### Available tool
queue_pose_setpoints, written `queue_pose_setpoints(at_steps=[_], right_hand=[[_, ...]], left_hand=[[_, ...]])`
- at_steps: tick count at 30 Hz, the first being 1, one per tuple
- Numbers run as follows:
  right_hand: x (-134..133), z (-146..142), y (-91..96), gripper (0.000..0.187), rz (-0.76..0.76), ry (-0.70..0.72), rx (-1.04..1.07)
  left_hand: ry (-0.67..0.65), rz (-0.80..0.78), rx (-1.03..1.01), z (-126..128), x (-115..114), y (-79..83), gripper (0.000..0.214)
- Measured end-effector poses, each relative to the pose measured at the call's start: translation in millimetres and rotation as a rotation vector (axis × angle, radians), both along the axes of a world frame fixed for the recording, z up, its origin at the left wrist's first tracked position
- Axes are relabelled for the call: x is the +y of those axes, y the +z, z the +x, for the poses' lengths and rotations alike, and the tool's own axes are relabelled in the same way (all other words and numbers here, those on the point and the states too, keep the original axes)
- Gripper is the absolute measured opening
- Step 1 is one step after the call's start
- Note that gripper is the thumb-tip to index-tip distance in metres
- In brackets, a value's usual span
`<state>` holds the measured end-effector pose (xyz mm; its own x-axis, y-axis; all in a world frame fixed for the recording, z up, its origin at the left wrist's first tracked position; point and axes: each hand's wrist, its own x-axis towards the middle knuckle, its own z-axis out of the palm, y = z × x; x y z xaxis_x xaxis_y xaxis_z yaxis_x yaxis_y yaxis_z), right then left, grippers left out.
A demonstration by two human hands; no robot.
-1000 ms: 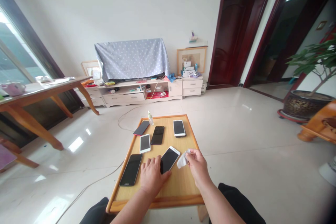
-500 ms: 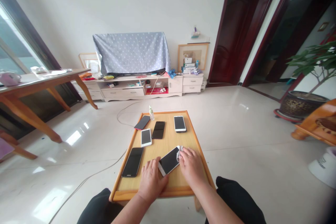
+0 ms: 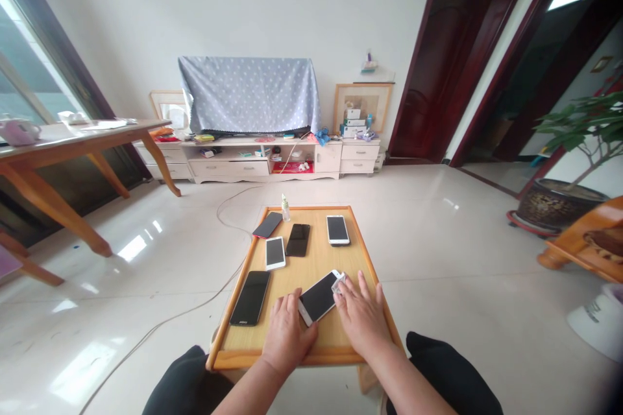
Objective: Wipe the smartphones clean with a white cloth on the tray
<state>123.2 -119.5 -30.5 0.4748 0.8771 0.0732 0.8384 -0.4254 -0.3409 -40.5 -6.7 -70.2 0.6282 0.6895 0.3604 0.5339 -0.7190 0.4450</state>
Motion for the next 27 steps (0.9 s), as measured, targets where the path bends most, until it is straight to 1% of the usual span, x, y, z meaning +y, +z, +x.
queue_pose_setpoints(at_steps=[1, 3, 4, 5, 6, 7, 10, 11, 12, 13, 16, 17, 18, 19, 22, 23, 24, 25, 26, 27], right_hand=[[-1.0, -6.5, -0.7, 0.054, 0.008, 0.060, 0.011], [-2.9, -21.7, -2.5, 0.051, 0.032, 0.222, 0.047], [-2.9, -26.8, -3.3, 0.050, 0.038, 0.282, 0.063], [-1.8, -28.4, -3.6, 0.049, 0.035, 0.304, 0.072], [0.4, -26.3, -3.3, 0.050, 0.022, 0.280, 0.072], [3.5, -21.0, -2.6, 0.051, 0.000, 0.218, 0.067], [13.4, -1.5, 0.9, 0.058, -0.064, -0.017, 0.044], [15.4, 0.5, 1.8, 0.059, -0.069, -0.042, 0.040], [16.5, -1.5, 2.4, 0.058, -0.060, -0.020, 0.040], [16.8, -6.9, 2.5, 0.056, -0.042, 0.045, 0.046], [16.9, -29.0, 0.7, 0.049, 0.021, 0.335, 0.084], [18.3, -32.3, -0.3, 0.048, 0.032, 0.383, 0.090], [20.7, -31.4, -1.4, 0.048, 0.035, 0.381, 0.087], [24.1, -26.4, -2.4, 0.048, 0.028, 0.332, 0.076], [36.3, 0.7, -5.4, 0.052, -0.032, 0.055, 0.034], [39.4, 7.5, -6.3, 0.053, -0.051, -0.010, 0.027], [41.3, 10.6, -6.9, 0.054, -0.060, -0.040, 0.023], [42.1, 9.3, -7.3, 0.053, -0.055, -0.031, 0.023], [41.8, 3.9, -7.3, 0.053, -0.039, 0.018, 0.028], [40.6, -4.4, -7.0, 0.051, -0.016, 0.097, 0.036]], left_hand=[[-0.003, 0.003, -0.006, -0.5, 0.6, -1.1, 0.064], [-0.005, 0.010, -0.021, -1.3, 2.2, -3.8, 0.061], [-0.004, 0.012, -0.028, -1.6, 2.9, -4.9, 0.059], [-0.003, 0.013, -0.031, -1.7, 3.5, -5.5, 0.058], [-0.005, 0.012, -0.031, -1.7, 3.9, -5.7, 0.058], [-0.007, 0.010, -0.028, -1.6, 4.1, -5.3, 0.060], [-0.013, 0.002, -0.018, -1.5, 4.3, -4.1, 0.064], [-0.012, 0.002, -0.020, -1.7, 4.5, -4.5, 0.065], [-0.011, 0.006, -0.026, -2.0, 4.9, -5.4, 0.065], [-0.011, 0.013, -0.036, -2.5, 5.4, -7.0, 0.065], [-0.014, 0.031, -0.066, -3.8, 7.2, -12.8, 0.062], [-0.011, 0.033, -0.074, -3.9, 7.6, -14.2, 0.062], [-0.006, 0.031, -0.079, -3.8, 7.8, -15.0, 0.062], [-0.003, 0.025, -0.078, -3.4, 7.8, -15.2, 0.064], [0.002, 0.011, -0.063, -1.6, 7.4, -13.7, 0.070], [-0.003, 0.007, -0.056, -1.1, 7.3, -13.2, 0.071], [-0.007, 0.003, -0.052, -0.6, 7.3, -13.0, 0.071], [-0.011, 0.000, -0.049, -0.1, 7.3, -13.0, 0.072], [-0.015, -0.002, -0.048, 0.3, 7.4, -13.2, 0.072], [-0.017, -0.004, -0.050, 0.7, 7.5, -13.5, 0.071]])
